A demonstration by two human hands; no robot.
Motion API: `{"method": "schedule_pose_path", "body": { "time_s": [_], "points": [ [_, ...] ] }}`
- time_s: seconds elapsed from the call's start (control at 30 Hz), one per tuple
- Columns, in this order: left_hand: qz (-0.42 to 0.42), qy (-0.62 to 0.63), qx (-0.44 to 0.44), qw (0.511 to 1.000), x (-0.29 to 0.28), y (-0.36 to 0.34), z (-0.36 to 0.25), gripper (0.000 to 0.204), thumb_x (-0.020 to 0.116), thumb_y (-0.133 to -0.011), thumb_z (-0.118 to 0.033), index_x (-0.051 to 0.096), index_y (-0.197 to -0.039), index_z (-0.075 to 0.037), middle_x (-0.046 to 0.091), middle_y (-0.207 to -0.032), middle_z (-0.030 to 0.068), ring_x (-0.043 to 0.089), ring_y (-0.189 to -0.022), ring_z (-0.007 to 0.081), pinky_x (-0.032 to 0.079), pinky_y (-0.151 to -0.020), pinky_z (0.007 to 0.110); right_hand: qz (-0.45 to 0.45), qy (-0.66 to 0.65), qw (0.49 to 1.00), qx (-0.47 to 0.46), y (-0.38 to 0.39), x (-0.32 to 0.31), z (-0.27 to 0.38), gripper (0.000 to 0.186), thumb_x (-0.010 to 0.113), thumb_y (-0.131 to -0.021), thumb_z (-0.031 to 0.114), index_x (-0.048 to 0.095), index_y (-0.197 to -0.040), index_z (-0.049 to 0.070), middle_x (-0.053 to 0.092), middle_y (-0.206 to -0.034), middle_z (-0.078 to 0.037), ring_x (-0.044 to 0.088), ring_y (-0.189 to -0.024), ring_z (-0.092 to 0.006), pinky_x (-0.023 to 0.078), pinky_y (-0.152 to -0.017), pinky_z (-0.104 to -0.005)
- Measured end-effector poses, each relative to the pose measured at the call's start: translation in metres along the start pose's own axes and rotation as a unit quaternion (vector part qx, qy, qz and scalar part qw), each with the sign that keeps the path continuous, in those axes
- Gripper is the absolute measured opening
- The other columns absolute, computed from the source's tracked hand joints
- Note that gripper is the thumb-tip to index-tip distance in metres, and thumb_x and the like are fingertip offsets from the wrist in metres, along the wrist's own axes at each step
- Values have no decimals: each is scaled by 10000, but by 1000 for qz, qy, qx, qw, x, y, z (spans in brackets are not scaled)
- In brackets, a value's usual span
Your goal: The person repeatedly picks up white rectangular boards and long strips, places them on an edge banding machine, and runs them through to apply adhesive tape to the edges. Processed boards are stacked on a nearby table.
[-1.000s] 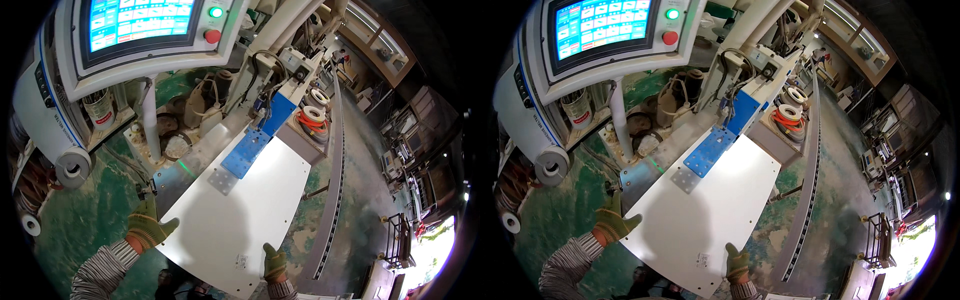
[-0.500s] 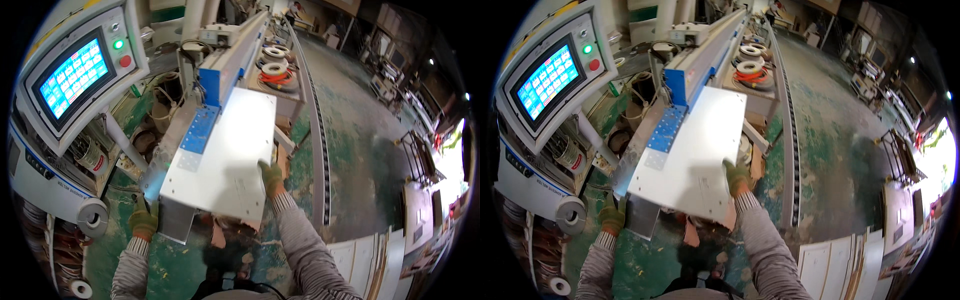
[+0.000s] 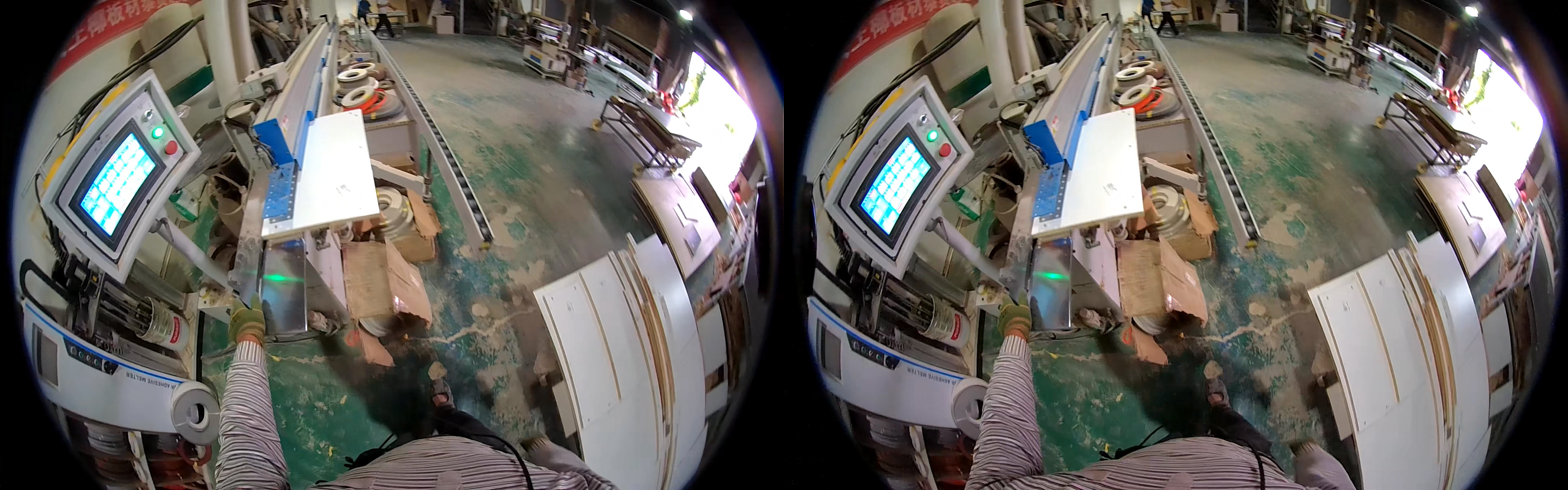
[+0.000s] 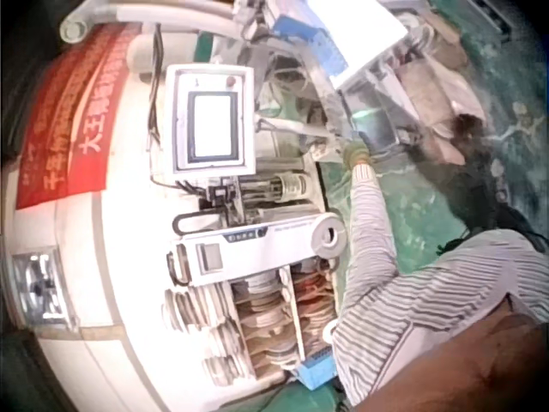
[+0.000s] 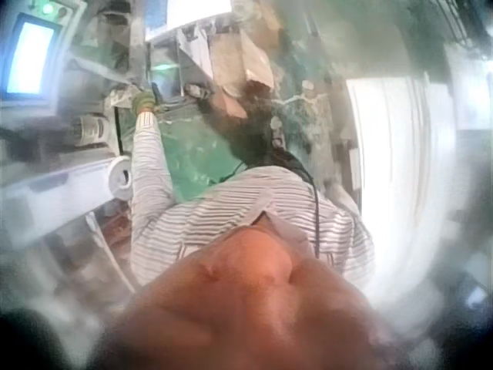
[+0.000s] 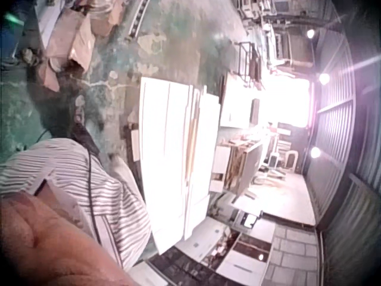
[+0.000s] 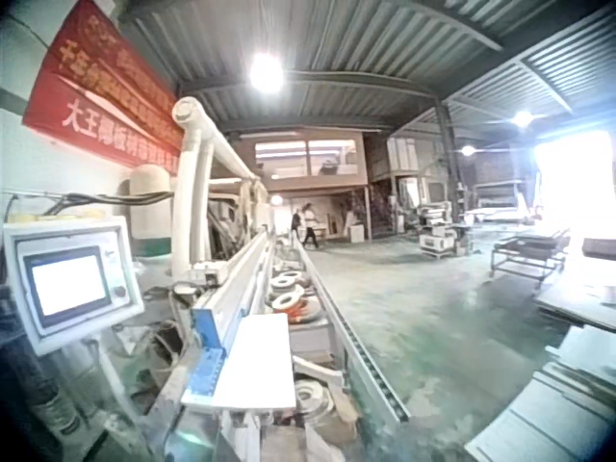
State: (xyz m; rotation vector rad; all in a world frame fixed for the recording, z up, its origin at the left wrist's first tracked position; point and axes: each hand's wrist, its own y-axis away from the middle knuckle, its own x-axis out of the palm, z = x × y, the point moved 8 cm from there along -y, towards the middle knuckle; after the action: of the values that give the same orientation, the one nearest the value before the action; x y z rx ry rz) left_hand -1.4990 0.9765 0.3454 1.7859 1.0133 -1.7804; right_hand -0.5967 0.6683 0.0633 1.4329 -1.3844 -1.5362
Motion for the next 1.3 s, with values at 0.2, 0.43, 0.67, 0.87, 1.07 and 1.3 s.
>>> {"method": "schedule_pose_path", "body": {
  "time_s": [0.2, 0.43, 0.67, 0.87, 1.07, 1.3],
  "points": [
    [70, 64, -34, 995, 7, 3, 23, 753, 477, -993, -577, 438, -1517, -38, 492, -1516, 214, 508, -1365, 382, 417, -1115, 483, 114, 30, 989, 90, 125, 294, -220, 460, 442, -1027, 401, 558, -1445, 249, 547, -1502, -90, 498, -1405, -267, 370, -1151, -465],
    [-112, 163, -26, 980, -50, 149, -50, 808, 642, -923, -458, 366, -1541, -16, 426, -1542, 261, 404, -1430, 399, 328, -1189, 457, 81, -290, 943, 144, 159, 419, -118, 540, 541, -995, 473, 533, -1441, 169, 559, -1468, -90, 535, -1349, -299, 440, -1092, -459],
    [217, 217, 312, 899, 125, 449, -147, 757, 687, -921, -428, 429, -1501, -15, 532, -1436, 260, 518, -1332, 373, 442, -1088, 458, -52, -508, 846, 153, 122, 466, -144, 552, 543, -948, 540, 674, -1295, 131, 641, -1347, -171, 599, -1252, -357, 478, -1026, -461],
    [400, 51, 509, 760, 100, 719, -221, 715, 696, -927, -409, 457, -1481, -25, 574, -1384, 253, 559, -1282, 354, 472, -1040, 466, -197, -774, 523, 297, 130, 535, -333, 662, 727, -870, 459, 622, -1354, 20, 634, -1352, -233, 599, -1264, -368, 478, -1040, -435],
    [445, -157, 509, 720, 84, 909, -256, 673, 705, -933, -389, 485, -1462, -36, 615, -1333, 246, 600, -1232, 335, 501, -992, 474, -196, -815, 441, 321, 64, 622, -519, 673, 706, -887, 457, 581, -1397, 37, 575, -1427, -229, 544, -1325, -388, 445, -1089, -444],
    [457, -232, 628, 586, 67, 1105, -318, 623, 692, -948, -396, 538, -1423, -24, 683, -1247, 217, 666, -1116, 311, 546, -899, 456, -270, -845, -198, 417, 78, 813, -724, 501, 682, -943, 347, 595, -1312, 20, 631, -1309, -162, 618, -1190, -292, 492, -998, -448]
  ]
}}
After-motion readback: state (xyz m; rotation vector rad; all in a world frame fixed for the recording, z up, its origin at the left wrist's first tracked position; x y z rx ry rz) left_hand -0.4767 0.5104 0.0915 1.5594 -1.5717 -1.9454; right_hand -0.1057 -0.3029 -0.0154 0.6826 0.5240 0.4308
